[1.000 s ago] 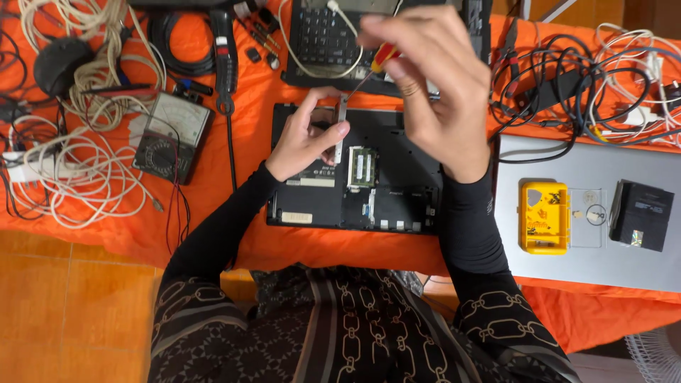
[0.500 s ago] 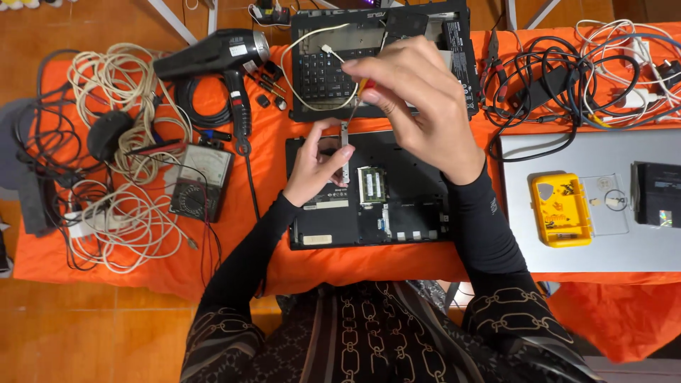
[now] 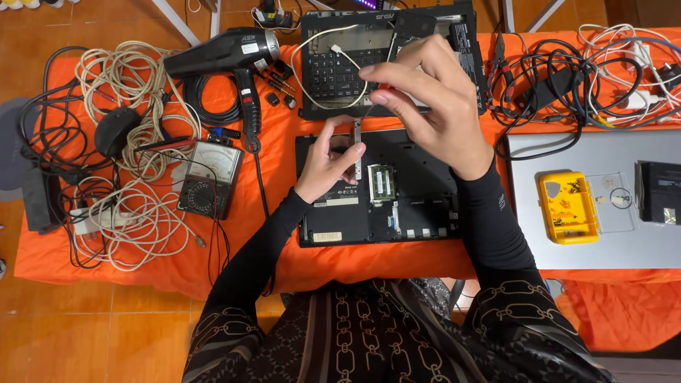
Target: Disassembling a laptop and removing the hard drive.
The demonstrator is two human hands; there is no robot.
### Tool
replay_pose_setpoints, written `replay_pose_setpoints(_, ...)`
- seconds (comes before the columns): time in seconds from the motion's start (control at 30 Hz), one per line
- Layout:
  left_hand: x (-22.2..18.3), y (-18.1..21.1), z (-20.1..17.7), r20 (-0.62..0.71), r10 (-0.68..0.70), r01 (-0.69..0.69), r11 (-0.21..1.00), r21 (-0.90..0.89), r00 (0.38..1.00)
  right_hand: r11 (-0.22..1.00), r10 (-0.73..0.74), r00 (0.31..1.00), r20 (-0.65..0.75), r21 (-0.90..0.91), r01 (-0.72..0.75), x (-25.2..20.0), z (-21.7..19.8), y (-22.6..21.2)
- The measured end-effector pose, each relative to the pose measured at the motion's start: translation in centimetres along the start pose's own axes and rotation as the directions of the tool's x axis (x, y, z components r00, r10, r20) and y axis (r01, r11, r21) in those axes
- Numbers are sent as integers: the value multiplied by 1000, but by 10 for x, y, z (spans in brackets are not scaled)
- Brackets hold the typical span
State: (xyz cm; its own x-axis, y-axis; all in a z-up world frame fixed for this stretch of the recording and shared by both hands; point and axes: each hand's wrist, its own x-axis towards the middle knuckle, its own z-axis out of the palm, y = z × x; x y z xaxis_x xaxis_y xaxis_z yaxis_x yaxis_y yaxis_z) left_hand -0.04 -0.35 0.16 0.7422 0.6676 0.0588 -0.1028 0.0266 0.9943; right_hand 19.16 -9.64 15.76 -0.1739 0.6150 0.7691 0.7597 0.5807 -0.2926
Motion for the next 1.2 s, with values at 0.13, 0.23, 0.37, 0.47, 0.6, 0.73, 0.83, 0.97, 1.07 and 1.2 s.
replay_pose_setpoints(0.13, 1, -3, 0, 2, 11, -11, 1000, -17, 1000, 1000, -19, 1000, 7, 15, 19, 5, -2, -8)
replay_pose_setpoints(0.23, 1, -3, 0, -8, 4, -4, 1000, -3, 1000, 994, -81, 997, 2, 73, 81, 2, -1, -6)
replay_pose_setpoints(0.37, 2, -2, 2, 0, 3, -3, 1000, -20, 1000, 1000, -26, 1000, 6, -3, 26, 1, -2, -2)
replay_pose_setpoints(0.47, 1, -2, 1, 2, -6, 6, 1000, -6, 1000, 999, -42, 999, -9, 2, 42, 4, -2, -4)
replay_pose_setpoints(0.6, 2, -2, 0, -10, -19, 19, 1000, -2, 1000, 993, -111, 994, -2, 38, 111, 5, -5, -7)
replay_pose_setpoints(0.73, 1, -2, 0, -7, -43, 43, 999, -24, 999, 999, -39, 999, 1, 14, 39, 4, -5, -4)
replay_pose_setpoints(0.83, -2, -2, 1, -2, -12, 12, 1000, -12, 1000, 999, -47, 999, -13, 18, 47, 0, -4, -1)
replay_pose_setpoints(0.97, -1, -1, 0, -2, -13, 13, 1000, -7, 1000, 996, -49, 999, -12, 73, 49, -3, -5, 3)
replay_pose_setpoints(1.07, -1, -1, 0, 1, -10, 10, 1000, -23, 1000, 994, -63, 998, -7, 85, 63, -4, -5, 3)
replay_pose_setpoints(1.2, -1, 2, 0, 14, -13, 13, 1000, -21, 1000, 999, -15, 999, -29, 45, 16, -6, -3, 4)
